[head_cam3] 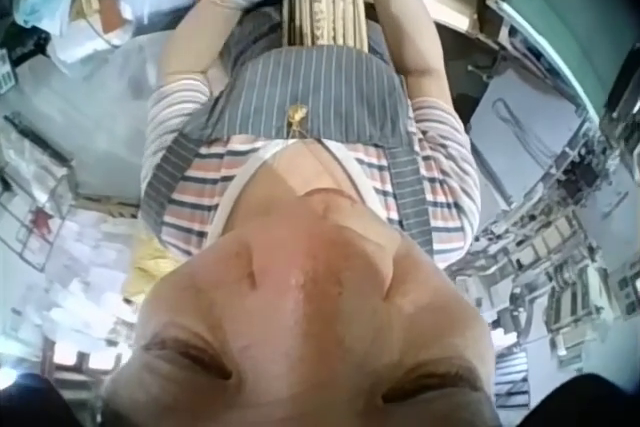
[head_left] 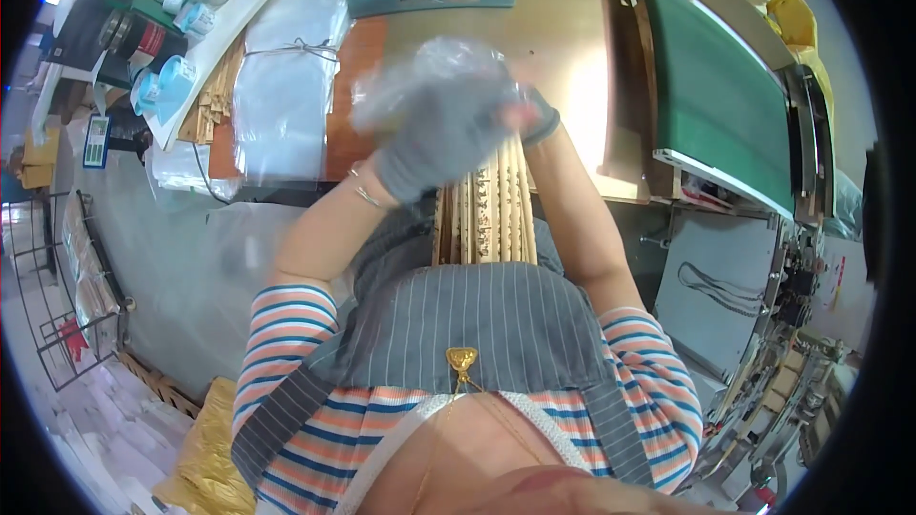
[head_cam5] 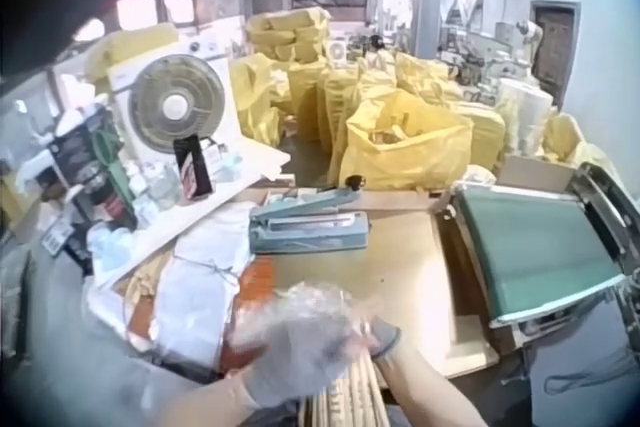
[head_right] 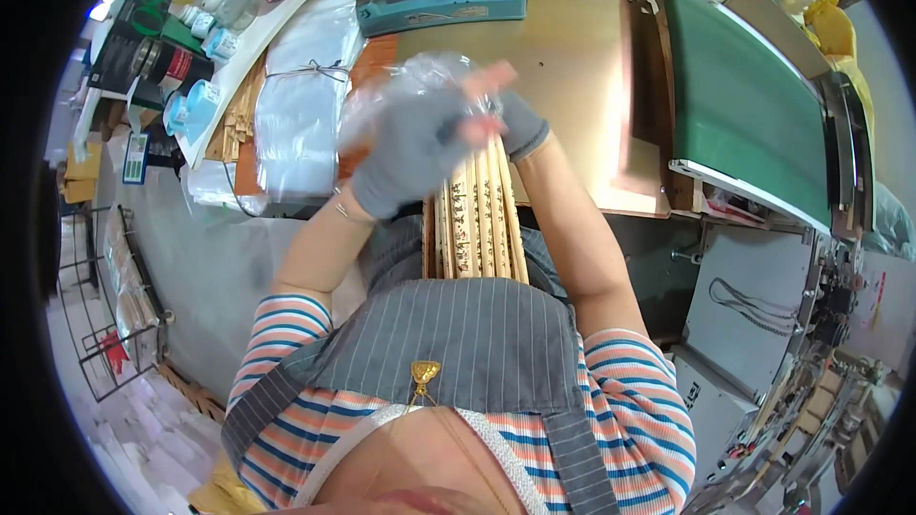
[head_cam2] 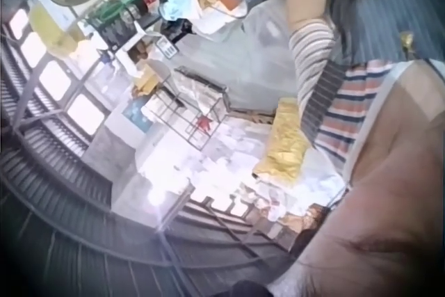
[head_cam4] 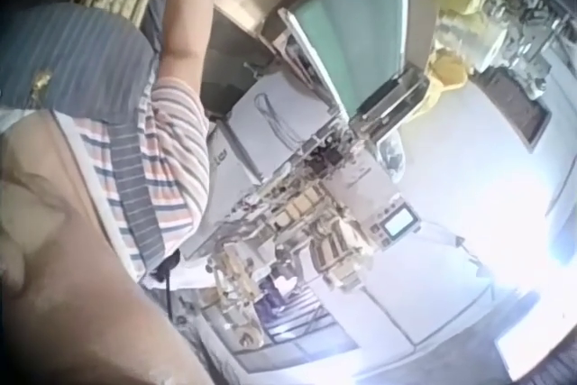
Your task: Packaging and heat-sealing bundles of wooden sticks into plastic sleeves at a factory workstation.
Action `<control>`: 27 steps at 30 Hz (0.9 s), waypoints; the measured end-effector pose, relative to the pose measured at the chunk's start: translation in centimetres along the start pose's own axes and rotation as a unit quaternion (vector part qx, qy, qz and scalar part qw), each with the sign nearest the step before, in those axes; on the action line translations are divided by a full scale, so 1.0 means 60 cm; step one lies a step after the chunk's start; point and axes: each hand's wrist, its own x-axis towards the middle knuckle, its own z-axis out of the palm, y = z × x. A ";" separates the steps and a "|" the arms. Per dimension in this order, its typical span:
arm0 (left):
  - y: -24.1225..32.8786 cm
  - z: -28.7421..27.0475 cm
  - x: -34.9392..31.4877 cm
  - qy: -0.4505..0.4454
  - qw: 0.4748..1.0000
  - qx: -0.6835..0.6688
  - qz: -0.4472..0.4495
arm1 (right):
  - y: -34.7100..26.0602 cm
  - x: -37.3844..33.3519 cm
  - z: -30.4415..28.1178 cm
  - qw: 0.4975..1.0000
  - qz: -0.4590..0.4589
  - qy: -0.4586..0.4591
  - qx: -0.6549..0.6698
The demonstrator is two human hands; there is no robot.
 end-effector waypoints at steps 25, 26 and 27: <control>-0.038 0.090 -0.120 -0.159 0.975 0.018 -0.157 | 0.131 -0.179 -0.006 0.739 -0.185 0.434 -0.480; -0.039 0.086 -0.107 -0.161 0.975 0.018 -0.152 | 0.137 -0.175 -0.007 0.781 -0.275 0.408 -0.385; -0.047 0.076 -0.100 -0.108 0.981 0.035 -0.158 | 0.126 -0.177 0.008 0.792 -0.293 0.379 -0.378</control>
